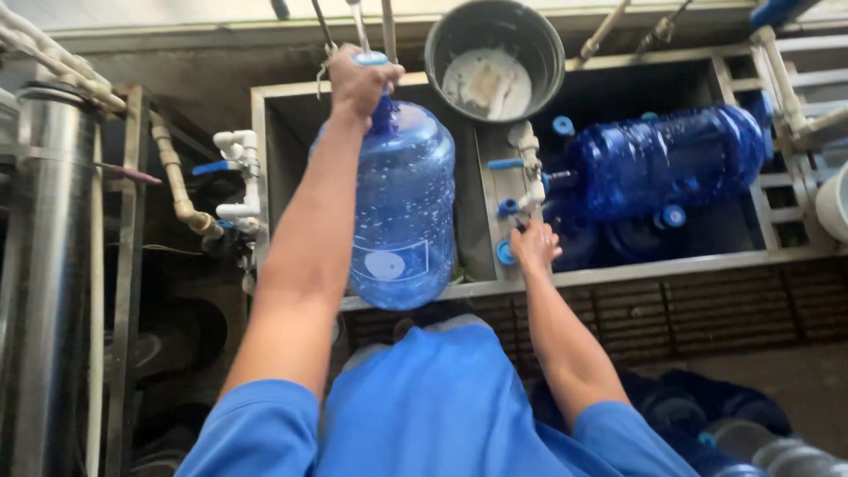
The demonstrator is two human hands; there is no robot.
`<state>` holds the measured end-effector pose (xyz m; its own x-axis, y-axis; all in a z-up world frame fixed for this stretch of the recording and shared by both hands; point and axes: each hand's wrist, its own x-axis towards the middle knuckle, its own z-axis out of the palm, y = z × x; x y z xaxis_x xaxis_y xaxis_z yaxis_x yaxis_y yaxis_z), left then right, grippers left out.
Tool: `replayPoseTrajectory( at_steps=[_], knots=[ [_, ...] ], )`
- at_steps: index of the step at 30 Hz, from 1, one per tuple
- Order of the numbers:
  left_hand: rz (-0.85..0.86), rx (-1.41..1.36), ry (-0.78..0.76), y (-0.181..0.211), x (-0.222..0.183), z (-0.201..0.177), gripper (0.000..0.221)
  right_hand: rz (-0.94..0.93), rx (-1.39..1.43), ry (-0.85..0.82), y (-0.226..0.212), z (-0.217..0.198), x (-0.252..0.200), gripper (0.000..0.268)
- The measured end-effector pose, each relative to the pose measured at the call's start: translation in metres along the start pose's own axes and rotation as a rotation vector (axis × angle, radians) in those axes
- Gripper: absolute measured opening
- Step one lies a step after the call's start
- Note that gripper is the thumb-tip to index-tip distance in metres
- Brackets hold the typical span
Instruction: Washing, scrubbing, and rinsing large industrial water jugs in a production facility.
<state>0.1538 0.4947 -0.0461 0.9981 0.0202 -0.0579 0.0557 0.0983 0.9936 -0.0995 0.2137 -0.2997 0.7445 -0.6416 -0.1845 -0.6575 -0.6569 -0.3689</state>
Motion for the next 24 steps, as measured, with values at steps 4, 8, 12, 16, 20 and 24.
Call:
replayPoseTrajectory(
  at_steps=[4, 8, 12, 16, 20, 24],
  knots=[
    [-0.078, 0.059, -0.013, 0.002, 0.005, -0.001, 0.029, -0.010, 0.158, 0.061, 0.010, 0.000, 0.001, 0.029],
    [-0.221, -0.139, 0.038, -0.020, 0.032, 0.001, 0.025, -0.017, 0.467, 0.204, -0.031, -0.040, -0.007, 0.024],
    [-0.272, -0.147, 0.071, -0.021, 0.030, -0.001, 0.016, -0.381, 0.885, -0.011, -0.133, -0.109, -0.027, 0.025],
    [-0.142, -0.121, 0.067, -0.025, 0.032, 0.002, 0.023, -0.539, 0.856, -0.068, -0.232, -0.142, -0.018, 0.030],
    [0.087, -0.040, 0.094, -0.048, 0.041, -0.003, 0.026, -0.596, 0.698, -0.108, -0.299, -0.134, 0.011, 0.038],
    [0.101, -0.151, 0.015, -0.048, 0.041, -0.004, 0.025, -0.464, 0.454, -0.238, -0.331, -0.117, 0.028, 0.045]
  ],
)
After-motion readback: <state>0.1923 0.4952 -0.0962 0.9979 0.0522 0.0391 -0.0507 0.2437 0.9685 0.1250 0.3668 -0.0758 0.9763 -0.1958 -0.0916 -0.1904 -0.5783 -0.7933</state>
